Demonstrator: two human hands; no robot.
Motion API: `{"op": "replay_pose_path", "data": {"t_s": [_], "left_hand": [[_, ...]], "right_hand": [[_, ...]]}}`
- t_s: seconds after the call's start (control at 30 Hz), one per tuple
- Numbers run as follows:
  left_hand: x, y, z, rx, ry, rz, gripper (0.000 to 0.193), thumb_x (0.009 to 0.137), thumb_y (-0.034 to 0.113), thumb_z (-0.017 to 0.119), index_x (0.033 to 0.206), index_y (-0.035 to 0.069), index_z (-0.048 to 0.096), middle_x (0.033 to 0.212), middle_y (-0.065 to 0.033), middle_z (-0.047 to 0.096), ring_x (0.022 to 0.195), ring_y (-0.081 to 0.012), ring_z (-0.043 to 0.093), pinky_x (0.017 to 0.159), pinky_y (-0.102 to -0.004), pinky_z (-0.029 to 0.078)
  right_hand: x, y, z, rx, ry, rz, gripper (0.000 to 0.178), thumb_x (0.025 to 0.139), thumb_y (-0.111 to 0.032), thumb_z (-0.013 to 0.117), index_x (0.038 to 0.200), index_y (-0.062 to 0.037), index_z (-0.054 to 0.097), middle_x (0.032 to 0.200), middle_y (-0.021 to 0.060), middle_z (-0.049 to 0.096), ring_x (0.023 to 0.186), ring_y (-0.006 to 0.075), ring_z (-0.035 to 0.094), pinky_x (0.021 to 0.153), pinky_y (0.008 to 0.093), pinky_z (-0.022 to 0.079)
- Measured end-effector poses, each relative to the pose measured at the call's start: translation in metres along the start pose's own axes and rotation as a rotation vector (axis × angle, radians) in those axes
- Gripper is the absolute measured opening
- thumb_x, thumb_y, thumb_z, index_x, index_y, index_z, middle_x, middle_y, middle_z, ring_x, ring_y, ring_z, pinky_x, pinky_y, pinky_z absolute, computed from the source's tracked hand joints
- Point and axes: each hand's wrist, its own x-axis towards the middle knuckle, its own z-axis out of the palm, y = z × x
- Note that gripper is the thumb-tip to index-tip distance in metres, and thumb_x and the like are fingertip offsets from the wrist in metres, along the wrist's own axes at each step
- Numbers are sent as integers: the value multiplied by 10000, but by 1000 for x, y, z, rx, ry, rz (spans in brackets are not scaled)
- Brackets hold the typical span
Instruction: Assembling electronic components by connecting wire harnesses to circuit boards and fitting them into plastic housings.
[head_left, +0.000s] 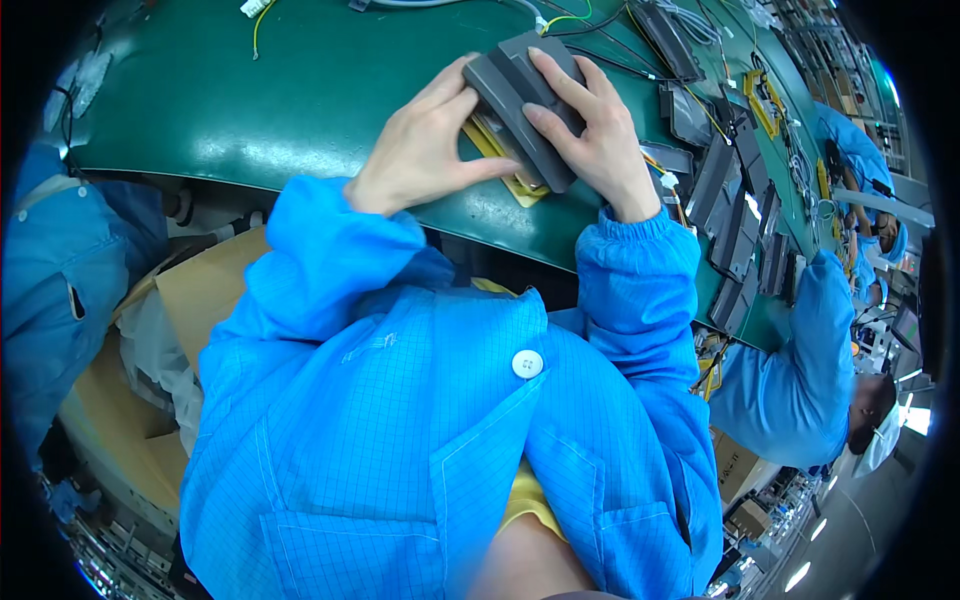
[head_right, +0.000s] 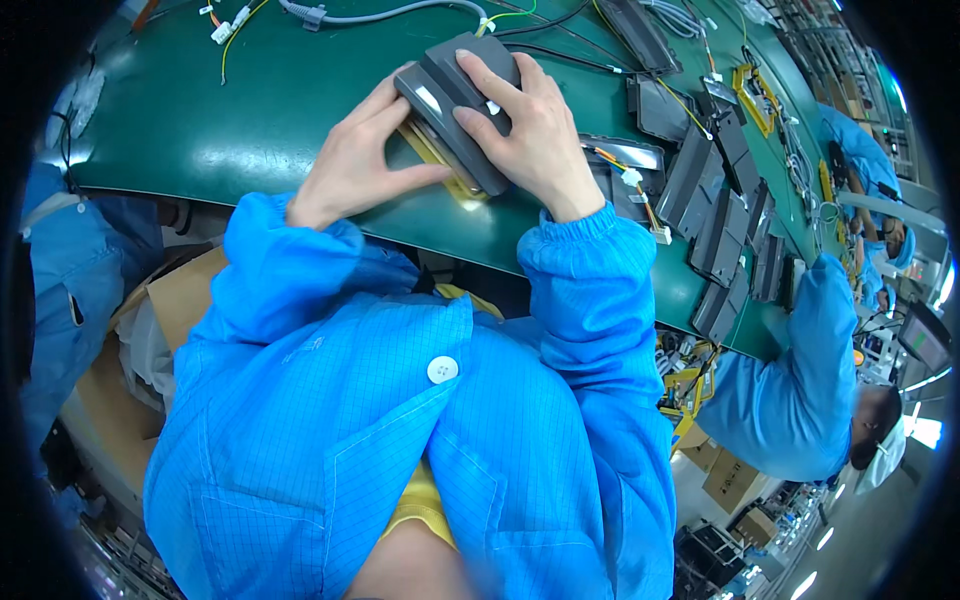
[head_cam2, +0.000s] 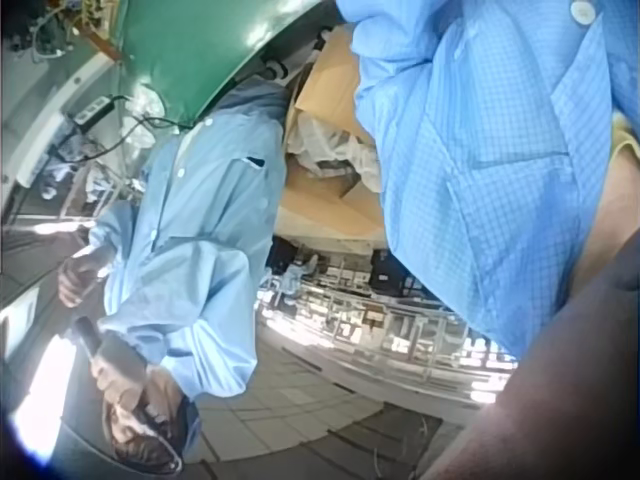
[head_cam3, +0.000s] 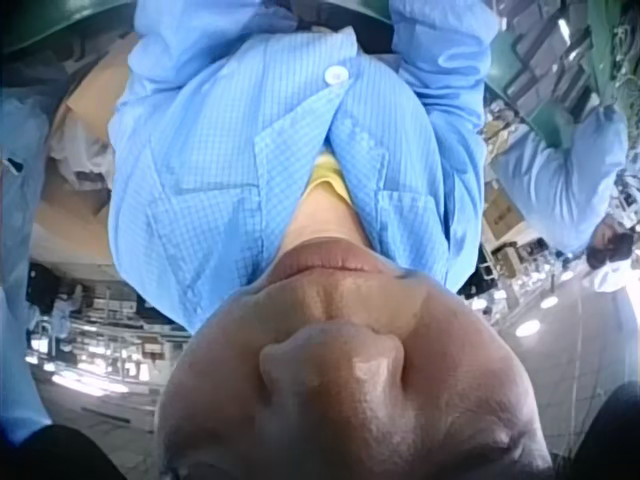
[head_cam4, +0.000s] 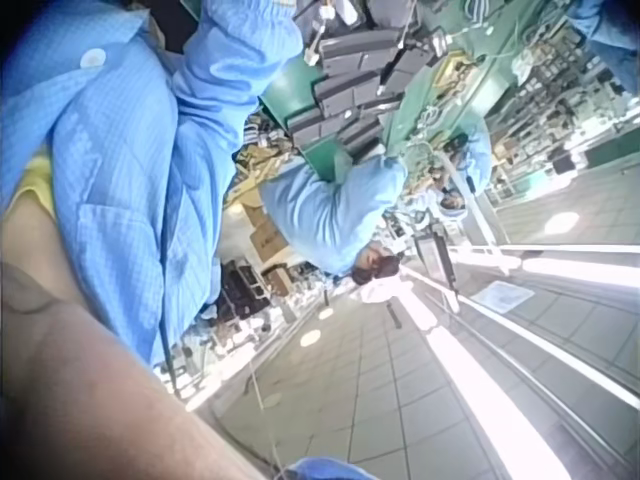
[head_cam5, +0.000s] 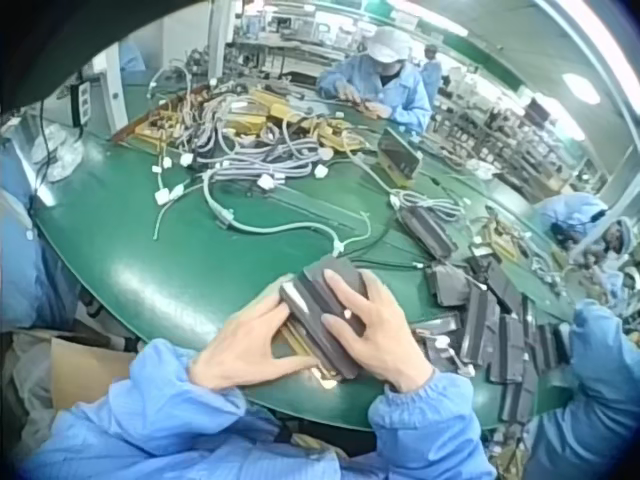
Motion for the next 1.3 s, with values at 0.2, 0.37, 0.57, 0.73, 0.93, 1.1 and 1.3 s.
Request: {"op": "replay_pose_path", "data": {"t_s": [0.2,0.37,0.57,0.73,0.93,1.1,1.3], "left_hand": [[6,-28,-28,-379,-198,-256,785,599,147,827,1277,29,450,1287,-185,456,1147,-291,519,975,-346,418],[33,-33,-27,-29,-372,-72,884,603,236,821,1358,77,388,933,-106,483,908,-235,502,834,-316,434],[29,-41,-21,-68,-303,-64,853,592,239,825,1341,109,436,939,-106,493,906,-235,515,835,-315,442],[28,-39,-21,-61,-283,-60,844,600,247,822,1342,115,440,937,-105,509,911,-241,527,835,-321,445],[30,-32,-23,-10,-317,-122,824,605,284,824,1322,102,461,945,-108,523,910,-243,528,832,-326,445],[29,-36,-20,-36,-298,-95,810,603,290,819,1307,90,473,948,-103,552,907,-237,515,828,-329,442],[31,-38,-18,-38,-311,-101,792,597,290,812,1290,84,488,957,-95,582,907,-235,506,821,-331,442]], "right_hand": [[-8,-13,1,-249,37,-90,525,742,-188,671,1249,-230,543,1188,259,460,993,385,507,850,431,430],[-7,-22,5,-416,64,-127,533,726,-176,678,1235,-252,543,1184,254,457,1006,372,500,793,427,422],[-6,-23,4,-484,57,-175,533,702,-157,684,1211,-249,552,1193,251,441,1009,374,501,766,425,421],[-5,-25,1,-462,23,-152,540,698,-158,689,1214,-243,552,1186,254,442,1016,372,503,761,426,425],[-5,-25,-2,-462,-27,-137,527,711,-152,680,1217,-222,552,1187,257,434,1014,376,507,767,430,441],[-8,-17,-1,-393,-5,-163,535,716,-157,677,1231,-224,546,1187,258,429,1003,379,506,783,426,444],[-10,-15,0,-369,-4,-160,544,714,-153,672,1239,-207,538,1192,261,418,1011,384,498,791,427,440]]}}
